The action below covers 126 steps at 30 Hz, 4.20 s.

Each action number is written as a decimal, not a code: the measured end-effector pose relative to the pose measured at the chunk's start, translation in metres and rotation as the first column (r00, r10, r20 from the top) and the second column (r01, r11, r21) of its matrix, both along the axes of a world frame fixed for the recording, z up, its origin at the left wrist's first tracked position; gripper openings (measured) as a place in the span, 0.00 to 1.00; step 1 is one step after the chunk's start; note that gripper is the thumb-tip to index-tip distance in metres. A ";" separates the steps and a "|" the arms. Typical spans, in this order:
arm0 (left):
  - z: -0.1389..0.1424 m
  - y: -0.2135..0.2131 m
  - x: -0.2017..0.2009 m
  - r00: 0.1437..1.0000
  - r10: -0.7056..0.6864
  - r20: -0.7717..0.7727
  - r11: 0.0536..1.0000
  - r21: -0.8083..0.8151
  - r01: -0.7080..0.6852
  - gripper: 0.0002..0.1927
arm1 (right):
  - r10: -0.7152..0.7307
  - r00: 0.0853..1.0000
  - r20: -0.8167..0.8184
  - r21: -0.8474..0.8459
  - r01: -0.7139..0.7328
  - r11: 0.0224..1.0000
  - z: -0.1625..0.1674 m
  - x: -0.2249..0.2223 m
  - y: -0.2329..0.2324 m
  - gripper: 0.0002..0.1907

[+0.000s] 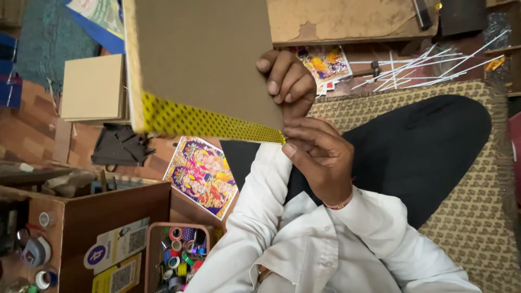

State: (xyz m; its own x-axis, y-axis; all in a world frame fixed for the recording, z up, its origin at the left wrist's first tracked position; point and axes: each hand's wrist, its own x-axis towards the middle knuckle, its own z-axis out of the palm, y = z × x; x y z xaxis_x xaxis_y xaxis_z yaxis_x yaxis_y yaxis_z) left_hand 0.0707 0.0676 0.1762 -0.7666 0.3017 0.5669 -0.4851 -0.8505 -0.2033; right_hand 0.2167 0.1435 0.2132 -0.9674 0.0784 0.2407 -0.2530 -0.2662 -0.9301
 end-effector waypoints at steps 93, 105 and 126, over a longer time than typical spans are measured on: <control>-0.029 -0.013 -0.005 0.989 0.132 -0.063 0.979 -0.146 -0.140 0.12 | 0.077 0.985 0.154 0.043 -0.084 0.996 -0.018 -0.003 0.010 0.06; -0.037 -0.015 0.002 0.969 0.242 0.044 0.919 -0.331 -0.215 0.11 | 0.184 0.957 0.224 -0.178 -0.145 0.973 -0.029 -0.009 0.015 0.05; -0.043 -0.001 0.008 0.993 0.093 0.079 0.980 -0.184 -0.077 0.13 | 0.435 0.802 0.410 -0.671 -0.057 0.739 -0.029 0.008 0.006 0.16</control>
State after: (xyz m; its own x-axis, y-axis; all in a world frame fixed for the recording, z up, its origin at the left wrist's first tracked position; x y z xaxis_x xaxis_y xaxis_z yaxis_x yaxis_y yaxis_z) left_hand 0.0790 0.0666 0.1327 -0.8376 0.3246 0.4393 -0.3970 -0.9142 -0.0815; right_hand 0.2244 0.1492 0.1847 -0.9232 -0.2386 -0.3013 0.3658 -0.7856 -0.4990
